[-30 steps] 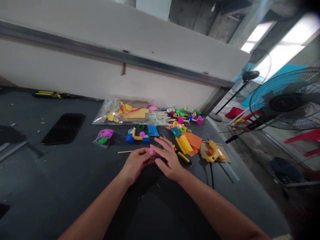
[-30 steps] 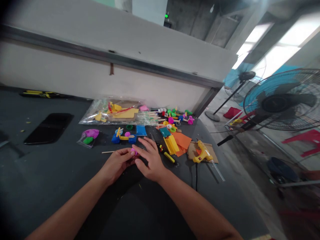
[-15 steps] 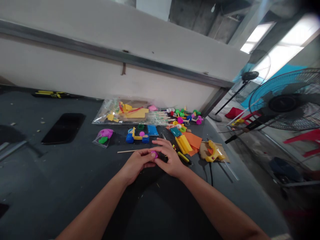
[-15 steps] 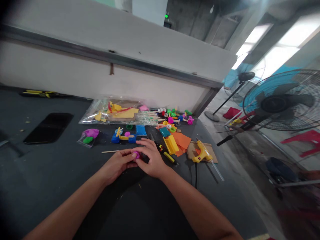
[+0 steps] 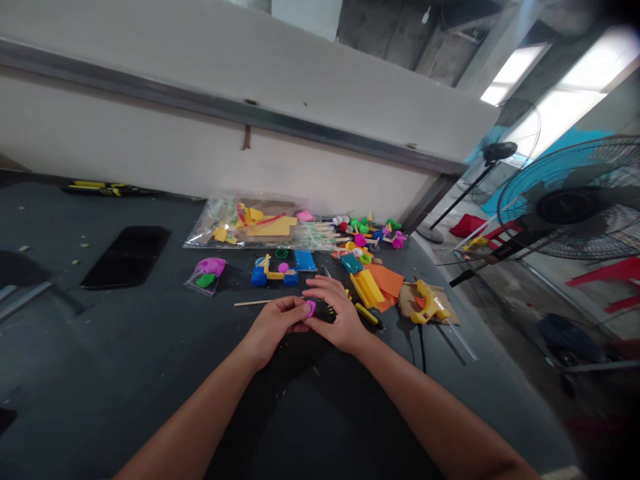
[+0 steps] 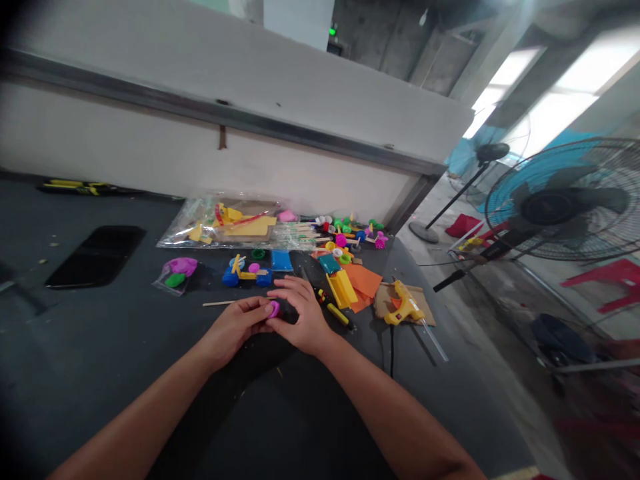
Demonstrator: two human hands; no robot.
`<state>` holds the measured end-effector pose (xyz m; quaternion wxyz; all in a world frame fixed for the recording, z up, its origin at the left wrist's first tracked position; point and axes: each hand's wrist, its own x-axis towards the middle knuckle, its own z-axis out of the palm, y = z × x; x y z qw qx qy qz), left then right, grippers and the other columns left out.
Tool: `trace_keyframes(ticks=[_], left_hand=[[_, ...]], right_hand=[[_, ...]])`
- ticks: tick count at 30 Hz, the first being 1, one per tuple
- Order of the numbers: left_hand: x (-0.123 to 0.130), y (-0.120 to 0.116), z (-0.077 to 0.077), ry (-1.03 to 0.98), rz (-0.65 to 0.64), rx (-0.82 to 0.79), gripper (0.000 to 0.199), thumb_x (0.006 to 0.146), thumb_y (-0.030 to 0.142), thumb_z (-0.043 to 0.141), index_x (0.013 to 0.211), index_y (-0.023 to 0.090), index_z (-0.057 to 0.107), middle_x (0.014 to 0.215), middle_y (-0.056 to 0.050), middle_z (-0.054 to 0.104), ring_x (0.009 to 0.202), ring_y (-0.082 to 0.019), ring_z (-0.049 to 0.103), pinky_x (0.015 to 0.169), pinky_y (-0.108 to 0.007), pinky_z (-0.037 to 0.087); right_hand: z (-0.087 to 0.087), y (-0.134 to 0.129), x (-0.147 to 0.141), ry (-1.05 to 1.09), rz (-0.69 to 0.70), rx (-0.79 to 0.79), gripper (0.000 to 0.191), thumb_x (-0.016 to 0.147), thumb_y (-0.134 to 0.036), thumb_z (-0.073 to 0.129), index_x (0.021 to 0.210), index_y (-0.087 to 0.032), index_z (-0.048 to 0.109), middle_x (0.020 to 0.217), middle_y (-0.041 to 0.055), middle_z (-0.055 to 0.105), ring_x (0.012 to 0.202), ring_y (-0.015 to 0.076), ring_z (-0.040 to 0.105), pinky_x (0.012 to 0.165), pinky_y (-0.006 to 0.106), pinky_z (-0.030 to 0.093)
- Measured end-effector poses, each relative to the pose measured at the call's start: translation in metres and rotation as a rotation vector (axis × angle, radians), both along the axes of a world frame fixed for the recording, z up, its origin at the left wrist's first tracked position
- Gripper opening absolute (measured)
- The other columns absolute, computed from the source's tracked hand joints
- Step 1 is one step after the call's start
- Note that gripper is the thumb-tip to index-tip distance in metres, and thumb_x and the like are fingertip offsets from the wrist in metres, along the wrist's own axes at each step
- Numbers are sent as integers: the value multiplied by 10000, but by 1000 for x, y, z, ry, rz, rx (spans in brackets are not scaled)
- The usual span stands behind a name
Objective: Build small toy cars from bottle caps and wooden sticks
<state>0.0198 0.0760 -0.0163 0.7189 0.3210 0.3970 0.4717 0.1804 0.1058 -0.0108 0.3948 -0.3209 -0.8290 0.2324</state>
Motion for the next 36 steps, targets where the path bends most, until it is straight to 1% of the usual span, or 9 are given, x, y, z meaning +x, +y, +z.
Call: trace_keyframes(ticks=[4, 7, 12, 17, 21, 23, 27, 32, 36], left_hand=[[2, -1, 3, -5, 2, 2, 202, 695, 346, 702, 759, 157, 668, 718, 4, 581, 655, -93, 527, 661, -236, 490], [5, -2, 4, -39, -14, -4, 185, 702, 333, 701, 703, 156, 647, 680, 19, 550, 637, -84, 511, 642, -227, 493], [5, -2, 1, -101, 47, -31, 169, 704, 301, 708, 699, 149, 635, 675, 19, 571, 610, -68, 520, 638, -213, 493], [3, -1, -1, -123, 78, -49, 182, 713, 313, 702, 751, 140, 658, 702, -13, 623, 659, -95, 569, 646, -226, 504], [4, -1, -2, -117, 72, -48, 180, 698, 298, 718, 777, 144, 670, 722, -16, 644, 684, -101, 584, 660, -227, 506], [4, 0, -2, -112, 79, -56, 178, 686, 293, 727, 767, 144, 672, 715, -12, 643, 677, -99, 584, 661, -228, 507], [3, 1, -2, -95, 108, -70, 179, 663, 287, 745, 745, 144, 676, 714, -6, 639, 655, -92, 580, 660, -226, 503], [2, 2, -2, -50, 102, -36, 193, 642, 300, 755, 737, 146, 688, 718, -14, 644, 666, -99, 579, 684, -234, 489], [1, 2, -3, 92, 82, 29, 215, 637, 318, 751, 774, 158, 706, 736, -22, 658, 666, -107, 578, 692, -237, 472]], right_hand=[[-1, 1, -2, 37, -54, 0, 269, 721, -312, 691, 967, -249, 603, 1154, 61, 593, 1186, 240, 454, 1007, 446, 343], [-3, 1, -4, 61, -107, 2, 234, 700, -306, 712, 894, -241, 597, 1107, 59, 613, 1134, 239, 492, 983, 442, 364], [-2, 0, -4, 63, -86, 21, 272, 690, -333, 723, 916, -238, 605, 1101, 61, 609, 1142, 236, 483, 989, 433, 364], [-2, 2, -2, 93, -129, 52, 146, 749, -325, 672, 862, -240, 633, 1064, 54, 625, 1118, 227, 499, 980, 433, 376], [-1, 2, -3, 104, -165, 64, 117, 751, -327, 671, 832, -246, 648, 1026, 48, 639, 1097, 229, 509, 964, 435, 390], [0, 1, -3, 104, -166, 66, 147, 741, -344, 680, 855, -254, 655, 1032, 46, 637, 1100, 229, 507, 965, 436, 391], [2, 0, -1, 54, -116, 67, 273, 751, -368, 664, 1005, -271, 642, 1124, 53, 603, 1151, 238, 476, 990, 448, 369], [6, -2, 3, -10, -60, 61, 254, 802, -352, 578, 1037, -275, 633, 1187, 52, 567, 1197, 247, 436, 1012, 468, 340], [8, -2, 6, -39, -24, 56, 247, 825, -316, 522, 1036, -269, 641, 1202, 49, 555, 1219, 244, 409, 1017, 465, 333]])
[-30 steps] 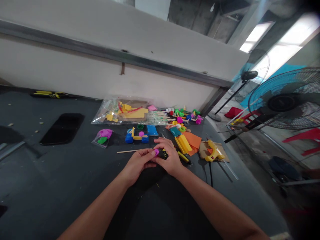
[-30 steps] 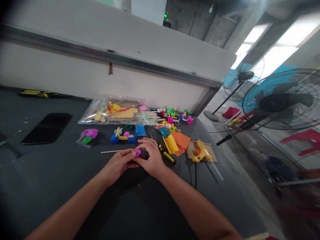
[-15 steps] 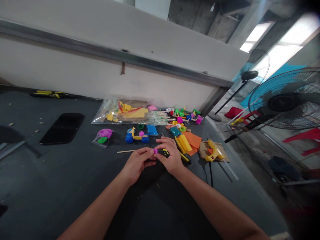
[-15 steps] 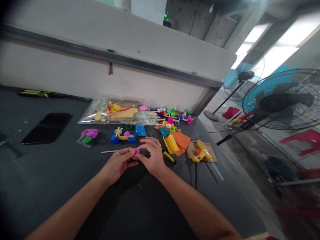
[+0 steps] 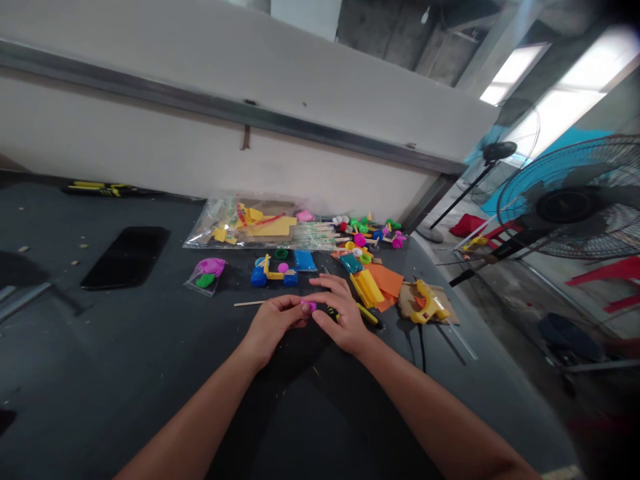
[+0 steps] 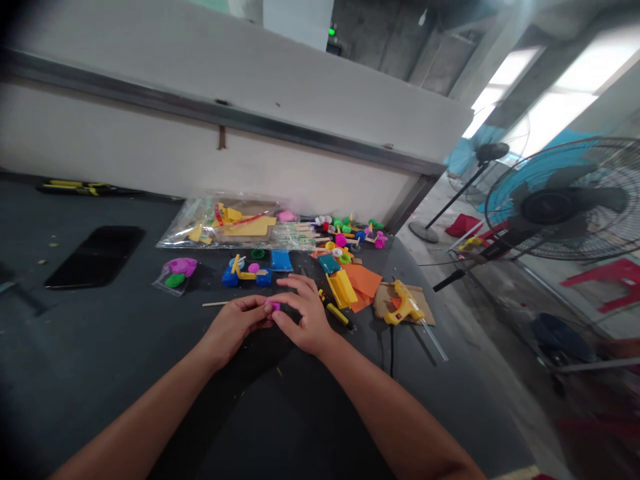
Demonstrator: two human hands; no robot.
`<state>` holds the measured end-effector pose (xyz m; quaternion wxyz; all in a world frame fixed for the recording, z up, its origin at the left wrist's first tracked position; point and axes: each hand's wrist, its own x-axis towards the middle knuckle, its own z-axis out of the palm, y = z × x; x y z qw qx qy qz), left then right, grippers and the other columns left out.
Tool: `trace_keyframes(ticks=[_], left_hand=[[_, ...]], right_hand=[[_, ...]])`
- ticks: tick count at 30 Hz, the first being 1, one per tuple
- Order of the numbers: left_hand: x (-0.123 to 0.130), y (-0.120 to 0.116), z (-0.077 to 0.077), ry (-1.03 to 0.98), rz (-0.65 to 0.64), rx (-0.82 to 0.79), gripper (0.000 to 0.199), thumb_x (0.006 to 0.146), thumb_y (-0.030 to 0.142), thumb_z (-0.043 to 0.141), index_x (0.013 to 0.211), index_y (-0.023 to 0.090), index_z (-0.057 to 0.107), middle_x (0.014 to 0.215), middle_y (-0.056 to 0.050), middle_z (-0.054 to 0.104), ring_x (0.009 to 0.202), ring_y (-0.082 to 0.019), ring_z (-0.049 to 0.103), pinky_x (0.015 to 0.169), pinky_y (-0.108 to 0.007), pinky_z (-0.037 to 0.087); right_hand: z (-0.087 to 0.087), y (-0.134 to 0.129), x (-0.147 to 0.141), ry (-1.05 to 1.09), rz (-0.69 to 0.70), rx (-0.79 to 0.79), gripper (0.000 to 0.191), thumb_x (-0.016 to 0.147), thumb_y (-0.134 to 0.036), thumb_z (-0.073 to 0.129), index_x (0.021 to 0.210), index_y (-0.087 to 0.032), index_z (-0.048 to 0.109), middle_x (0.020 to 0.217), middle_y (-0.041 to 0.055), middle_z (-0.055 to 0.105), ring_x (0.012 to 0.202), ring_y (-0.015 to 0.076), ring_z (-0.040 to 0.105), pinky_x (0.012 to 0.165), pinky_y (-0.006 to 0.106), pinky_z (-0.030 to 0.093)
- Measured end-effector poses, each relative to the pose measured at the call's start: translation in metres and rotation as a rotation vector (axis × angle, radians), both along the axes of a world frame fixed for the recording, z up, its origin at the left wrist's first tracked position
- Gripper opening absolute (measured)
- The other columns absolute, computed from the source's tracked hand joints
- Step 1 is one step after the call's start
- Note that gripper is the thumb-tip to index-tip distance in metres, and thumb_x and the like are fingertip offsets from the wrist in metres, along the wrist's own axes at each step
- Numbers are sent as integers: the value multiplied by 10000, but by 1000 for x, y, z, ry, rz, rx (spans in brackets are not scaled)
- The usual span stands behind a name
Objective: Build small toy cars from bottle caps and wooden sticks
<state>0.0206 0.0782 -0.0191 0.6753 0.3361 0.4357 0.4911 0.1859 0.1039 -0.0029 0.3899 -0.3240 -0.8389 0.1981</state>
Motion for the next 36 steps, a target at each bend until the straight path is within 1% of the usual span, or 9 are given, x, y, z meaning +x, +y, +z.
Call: trace_keyframes(ticks=[6, 12, 15, 19, 22, 26, 28, 33, 36], left_hand=[[-1, 0, -1, 120, -10, 54, 204, 642, 340, 735, 745, 166, 706, 661, -12, 645, 618, -116, 560, 635, -226, 436], [-1, 0, 0, 118, -18, 48, 189, 621, 331, 747, 716, 172, 710, 664, -10, 651, 633, -120, 567, 668, -237, 441], [-1, 0, -1, 109, -18, 42, 191, 630, 331, 744, 738, 177, 714, 680, -8, 658, 634, -112, 570, 666, -230, 442], [-1, 0, 0, 51, 2, 15, 198, 619, 321, 757, 736, 168, 713, 694, -13, 660, 647, -113, 577, 688, -244, 461], [-2, 0, 1, -5, 8, -9, 192, 628, 318, 756, 731, 163, 709, 710, -14, 657, 661, -115, 579, 700, -252, 475], [-2, 0, 2, -11, -18, 4, 204, 663, 331, 735, 756, 151, 712, 699, -19, 648, 666, -113, 575, 702, -246, 483], [-3, 0, 1, -11, -35, 3, 223, 683, 349, 717, 770, 144, 713, 692, -28, 649, 665, -117, 577, 693, -249, 487], [-3, 0, 1, -23, -48, 5, 217, 691, 343, 712, 767, 139, 706, 707, -34, 657, 672, -115, 581, 684, -243, 488], [-3, 0, 1, -59, -20, -7, 197, 688, 316, 721, 766, 136, 698, 726, -26, 660, 683, -109, 587, 697, -240, 488]], right_hand=[[0, 1, 2, -19, 35, -1, 263, 861, -311, 461, 1033, -280, 657, 1205, 41, 556, 1226, 240, 397, 1013, 482, 332], [0, 1, 2, -18, 41, 5, 285, 877, -313, 427, 1046, -290, 656, 1220, 33, 548, 1234, 237, 384, 1017, 486, 329], [0, 1, 2, -12, 35, 8, 290, 873, -304, 426, 1059, -286, 649, 1229, 34, 540, 1235, 232, 383, 1018, 478, 331], [-1, 0, 0, -31, 51, 16, 286, 821, -295, 510, 1081, -274, 626, 1231, 43, 535, 1230, 237, 391, 1025, 470, 324], [-5, 1, -3, 10, -4, 23, 339, 754, -309, 612, 1088, -251, 606, 1217, 61, 536, 1205, 240, 417, 1023, 455, 337], [-9, 3, -4, 47, -58, 54, 185, 783, -306, 611, 959, -261, 645, 1158, 47, 570, 1176, 225, 448, 1014, 439, 355], [-9, 4, -4, 47, -62, 63, 159, 798, -298, 600, 945, -263, 651, 1146, 46, 577, 1168, 223, 457, 1009, 439, 362], [-9, 5, -4, 19, -36, 63, 176, 805, -306, 595, 965, -267, 656, 1167, 45, 570, 1176, 227, 448, 1009, 443, 359], [-10, 3, -5, 8, -27, 60, 287, 821, -310, 573, 1102, -266, 610, 1201, 55, 550, 1178, 221, 445, 1012, 437, 353]])
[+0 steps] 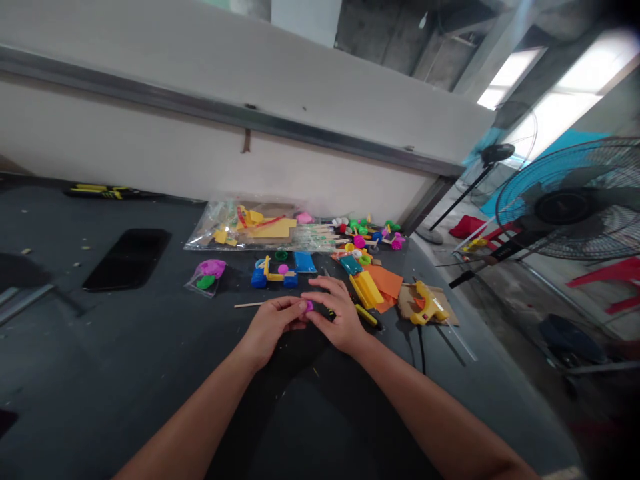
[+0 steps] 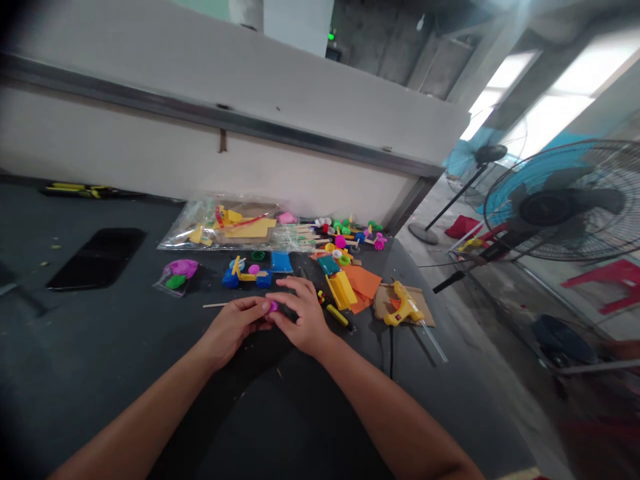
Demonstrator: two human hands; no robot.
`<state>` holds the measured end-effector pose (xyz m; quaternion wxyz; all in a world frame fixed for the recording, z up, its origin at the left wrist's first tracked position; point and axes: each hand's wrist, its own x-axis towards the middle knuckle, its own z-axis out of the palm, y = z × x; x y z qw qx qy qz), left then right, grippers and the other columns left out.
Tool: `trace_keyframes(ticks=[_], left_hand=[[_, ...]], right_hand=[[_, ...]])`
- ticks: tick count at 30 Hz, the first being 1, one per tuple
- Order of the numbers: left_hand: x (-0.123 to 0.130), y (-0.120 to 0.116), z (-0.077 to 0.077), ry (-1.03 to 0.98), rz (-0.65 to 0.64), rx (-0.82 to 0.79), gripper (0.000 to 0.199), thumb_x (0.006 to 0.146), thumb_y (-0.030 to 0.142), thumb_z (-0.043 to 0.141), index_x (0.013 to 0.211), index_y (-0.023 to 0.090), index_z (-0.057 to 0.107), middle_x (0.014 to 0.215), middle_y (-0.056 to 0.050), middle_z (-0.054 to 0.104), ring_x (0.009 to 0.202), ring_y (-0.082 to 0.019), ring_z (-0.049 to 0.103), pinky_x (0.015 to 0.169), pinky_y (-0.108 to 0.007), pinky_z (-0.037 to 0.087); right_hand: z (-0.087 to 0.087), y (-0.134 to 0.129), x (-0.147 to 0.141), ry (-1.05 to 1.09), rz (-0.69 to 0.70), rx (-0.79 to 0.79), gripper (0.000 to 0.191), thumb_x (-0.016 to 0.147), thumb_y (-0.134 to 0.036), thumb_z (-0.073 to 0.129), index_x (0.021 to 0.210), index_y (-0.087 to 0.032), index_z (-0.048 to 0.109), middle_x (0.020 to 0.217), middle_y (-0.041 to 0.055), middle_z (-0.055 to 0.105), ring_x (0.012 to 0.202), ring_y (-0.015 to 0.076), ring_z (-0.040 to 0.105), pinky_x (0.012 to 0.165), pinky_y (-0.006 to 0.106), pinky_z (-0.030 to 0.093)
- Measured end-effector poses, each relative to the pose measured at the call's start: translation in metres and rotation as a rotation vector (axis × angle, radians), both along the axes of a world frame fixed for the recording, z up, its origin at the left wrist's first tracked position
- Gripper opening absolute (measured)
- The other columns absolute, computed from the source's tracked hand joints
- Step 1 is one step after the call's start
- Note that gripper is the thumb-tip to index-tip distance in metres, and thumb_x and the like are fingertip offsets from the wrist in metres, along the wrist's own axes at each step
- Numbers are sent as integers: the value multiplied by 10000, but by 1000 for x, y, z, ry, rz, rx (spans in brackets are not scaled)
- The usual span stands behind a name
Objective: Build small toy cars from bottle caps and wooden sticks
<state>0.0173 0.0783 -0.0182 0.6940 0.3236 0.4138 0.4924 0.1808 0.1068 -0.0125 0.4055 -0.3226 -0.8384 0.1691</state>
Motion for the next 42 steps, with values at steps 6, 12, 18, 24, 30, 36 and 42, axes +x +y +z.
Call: trace_keyframes(ticks=[6, 12, 18, 24, 30, 36, 42], left_hand=[[-1, 0, 1, -119, 115, -70, 195, 674, 290, 736, 774, 129, 690, 720, -34, 675, 666, -112, 601, 676, -243, 491], [-1, 1, 3, -121, 135, -89, 195, 663, 274, 747, 775, 123, 693, 657, -27, 661, 627, -100, 585, 634, -218, 483], [-1, 2, 2, -131, 175, -92, 218, 637, 256, 766, 789, 118, 693, 701, -27, 660, 635, -101, 587, 637, -219, 496], [-2, 2, -1, -149, 175, -82, 225, 649, 256, 759, 816, 120, 695, 712, -32, 661, 646, -100, 592, 638, -211, 500], [0, 2, -1, -195, 192, -106, 209, 639, 243, 765, 797, 128, 691, 690, -18, 653, 646, -107, 600, 620, -214, 507], [-1, 1, 1, -192, 189, -102, 191, 646, 223, 758, 790, 117, 692, 686, -29, 657, 638, -108, 597, 615, -214, 511], [0, 1, 2, -192, 197, -114, 187, 637, 213, 761, 783, 115, 695, 693, -29, 661, 640, -107, 599, 617, -211, 509]], right_hand=[[0, -5, 0, -92, 32, 12, 492, 851, -340, 506, 1330, -269, 418, 1378, 68, 400, 1267, 242, 355, 1045, 477, 299], [0, -6, 1, -182, 60, 4, 512, 869, -400, 458, 1359, -274, 376, 1443, 59, 313, 1319, 250, 279, 1071, 488, 253], [3, -8, 0, -261, 80, -30, 602, 887, -472, 388, 1421, -231, 248, 1498, 73, 198, 1367, 255, 177, 1098, 482, 199], [3, -9, -1, -304, 80, -38, 647, 891, -541, 311, 1440, -228, 174, 1518, 72, 120, 1381, 259, 136, 1100, 488, 190], [4, -9, -2, -359, 87, -33, 686, 884, -570, 289, 1448, -212, 133, 1525, 81, 79, 1388, 271, 97, 1101, 496, 175], [4, -10, -1, -359, 74, -22, 652, 890, -550, 295, 1440, -222, 175, 1525, 73, 78, 1385, 269, 104, 1103, 491, 174], [4, -10, -2, -378, 59, -7, 652, 889, -535, 319, 1442, -229, 161, 1523, 72, 90, 1383, 275, 105, 1096, 505, 184]])
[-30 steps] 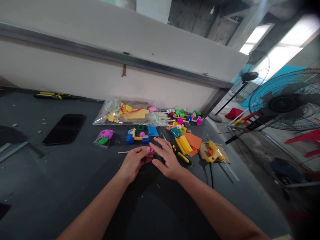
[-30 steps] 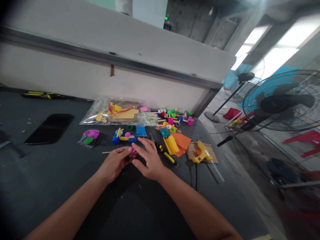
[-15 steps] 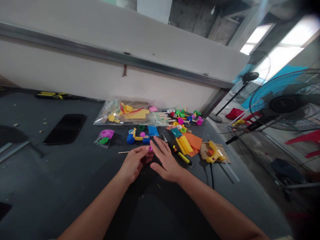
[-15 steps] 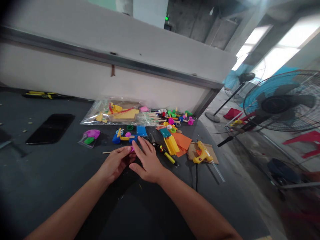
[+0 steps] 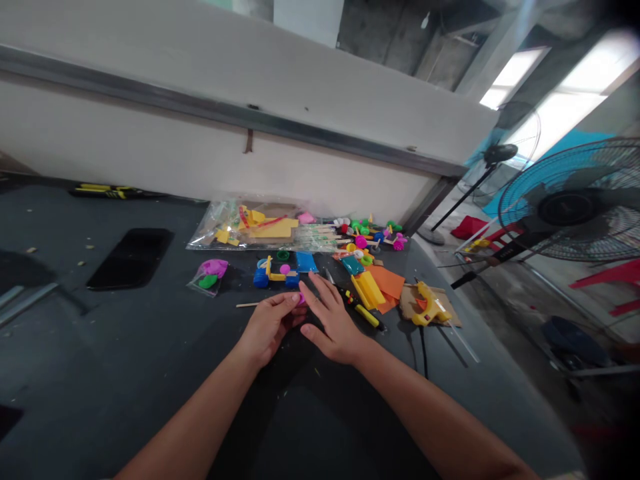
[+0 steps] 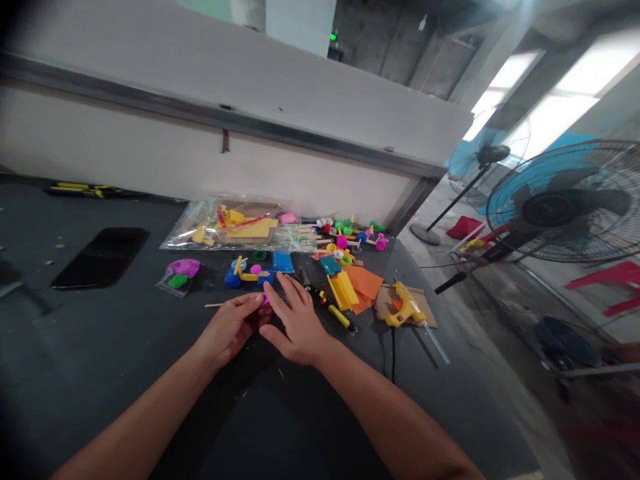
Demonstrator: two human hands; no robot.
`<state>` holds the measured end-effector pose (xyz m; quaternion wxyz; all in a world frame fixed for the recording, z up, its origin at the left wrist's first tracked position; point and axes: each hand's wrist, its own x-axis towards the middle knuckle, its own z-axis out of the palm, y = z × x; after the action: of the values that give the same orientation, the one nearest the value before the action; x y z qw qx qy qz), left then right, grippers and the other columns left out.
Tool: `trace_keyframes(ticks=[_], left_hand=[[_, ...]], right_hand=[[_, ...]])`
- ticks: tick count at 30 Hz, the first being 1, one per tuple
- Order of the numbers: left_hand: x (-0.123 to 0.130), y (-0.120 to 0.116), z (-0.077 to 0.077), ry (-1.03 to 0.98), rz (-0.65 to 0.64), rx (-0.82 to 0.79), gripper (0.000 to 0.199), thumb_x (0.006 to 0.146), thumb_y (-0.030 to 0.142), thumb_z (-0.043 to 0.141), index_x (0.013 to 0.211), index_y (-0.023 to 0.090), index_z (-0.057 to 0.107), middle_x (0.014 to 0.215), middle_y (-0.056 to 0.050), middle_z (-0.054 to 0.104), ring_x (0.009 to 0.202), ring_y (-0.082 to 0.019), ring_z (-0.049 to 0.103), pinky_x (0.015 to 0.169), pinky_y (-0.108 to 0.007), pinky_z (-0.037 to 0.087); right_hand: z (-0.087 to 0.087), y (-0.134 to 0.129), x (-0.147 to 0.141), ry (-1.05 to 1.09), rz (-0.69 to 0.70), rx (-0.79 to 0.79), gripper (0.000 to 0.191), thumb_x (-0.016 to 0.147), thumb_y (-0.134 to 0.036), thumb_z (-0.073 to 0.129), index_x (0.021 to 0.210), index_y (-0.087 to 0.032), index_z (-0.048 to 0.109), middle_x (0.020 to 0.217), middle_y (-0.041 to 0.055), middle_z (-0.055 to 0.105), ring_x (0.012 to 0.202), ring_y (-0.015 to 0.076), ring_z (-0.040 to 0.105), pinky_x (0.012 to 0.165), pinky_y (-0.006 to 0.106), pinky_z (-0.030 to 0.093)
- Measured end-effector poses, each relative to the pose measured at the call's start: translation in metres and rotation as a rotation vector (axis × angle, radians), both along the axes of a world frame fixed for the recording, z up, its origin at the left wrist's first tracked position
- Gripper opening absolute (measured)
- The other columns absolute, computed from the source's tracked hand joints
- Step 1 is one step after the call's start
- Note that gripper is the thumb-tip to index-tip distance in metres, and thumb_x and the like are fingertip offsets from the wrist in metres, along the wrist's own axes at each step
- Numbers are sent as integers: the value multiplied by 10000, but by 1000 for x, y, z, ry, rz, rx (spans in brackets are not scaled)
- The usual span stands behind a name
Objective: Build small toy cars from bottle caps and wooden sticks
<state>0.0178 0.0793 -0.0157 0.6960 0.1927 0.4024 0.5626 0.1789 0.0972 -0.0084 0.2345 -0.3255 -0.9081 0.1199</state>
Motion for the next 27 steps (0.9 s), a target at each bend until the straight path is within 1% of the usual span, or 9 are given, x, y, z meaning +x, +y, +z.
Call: trace_keyframes(ticks=[5, 7, 10, 12, 14, 16, 18, 21, 27], left_hand=[[1, 0, 1, 3, -5, 0, 184, 636, 222, 761, 771, 118, 692, 670, -26, 662, 620, -103, 595, 615, -214, 499], [1, 0, 1, 6, -9, 4, 190, 635, 231, 763, 771, 121, 690, 681, -30, 670, 626, -105, 598, 621, -219, 495], [2, -1, 1, 27, -29, 4, 209, 627, 253, 769, 771, 122, 691, 686, -38, 677, 629, -110, 598, 620, -224, 486], [2, -1, 0, 50, -58, 8, 207, 627, 267, 769, 756, 124, 692, 689, -39, 678, 631, -109, 596, 626, -225, 482], [3, -1, -2, 71, -100, 37, 193, 636, 273, 764, 733, 123, 691, 694, -33, 675, 636, -104, 594, 656, -229, 483], [3, -2, -3, 83, -144, 72, 199, 656, 293, 751, 729, 118, 690, 702, -35, 671, 646, -104, 595, 687, -239, 487], [3, -2, -3, 87, -153, 72, 236, 683, 339, 726, 744, 114, 689, 704, -44, 668, 650, -111, 596, 686, -249, 491], [3, -2, -1, 82, -129, 43, 282, 710, 394, 692, 749, 115, 682, 701, -51, 665, 648, -120, 598, 653, -256, 496], [3, -2, 0, 128, -166, 54, 225, 680, 332, 729, 738, 118, 693, 697, -46, 668, 644, -109, 595, 657, -233, 490]], right_hand=[[1, -1, -1, 14, -10, 16, 653, 889, -495, 360, 1444, -219, 153, 1515, 80, 125, 1381, 273, 118, 1099, 500, 191], [1, -1, -1, 19, -6, 22, 632, 889, -471, 378, 1438, -229, 181, 1511, 77, 145, 1380, 275, 127, 1096, 505, 201], [-1, 0, -1, 90, -11, 36, 612, 877, -447, 424, 1421, -236, 240, 1480, 83, 241, 1362, 272, 194, 1081, 503, 242], [-3, 2, -1, 189, -39, 54, 541, 859, -418, 479, 1361, -250, 366, 1407, 80, 374, 1325, 261, 283, 1062, 491, 287], [-4, 4, -1, 285, -75, 79, 389, 841, -369, 531, 1216, -265, 533, 1287, 65, 506, 1267, 249, 372, 1033, 476, 333], [-5, 6, -1, 345, -99, 99, 246, 827, -321, 562, 1058, -263, 628, 1182, 53, 580, 1216, 239, 427, 1011, 461, 362], [-5, 7, 0, 384, -115, 107, 183, 818, -293, 583, 981, -254, 655, 1128, 46, 610, 1186, 225, 452, 1003, 441, 374], [-5, 8, 1, 424, -138, 100, 164, 805, -288, 609, 957, -251, 660, 1107, 38, 620, 1169, 213, 463, 998, 422, 381], [-5, 10, 2, 444, -158, 71, 176, 797, -330, 615, 955, -266, 660, 1085, 40, 631, 1147, 230, 484, 973, 448, 395]])
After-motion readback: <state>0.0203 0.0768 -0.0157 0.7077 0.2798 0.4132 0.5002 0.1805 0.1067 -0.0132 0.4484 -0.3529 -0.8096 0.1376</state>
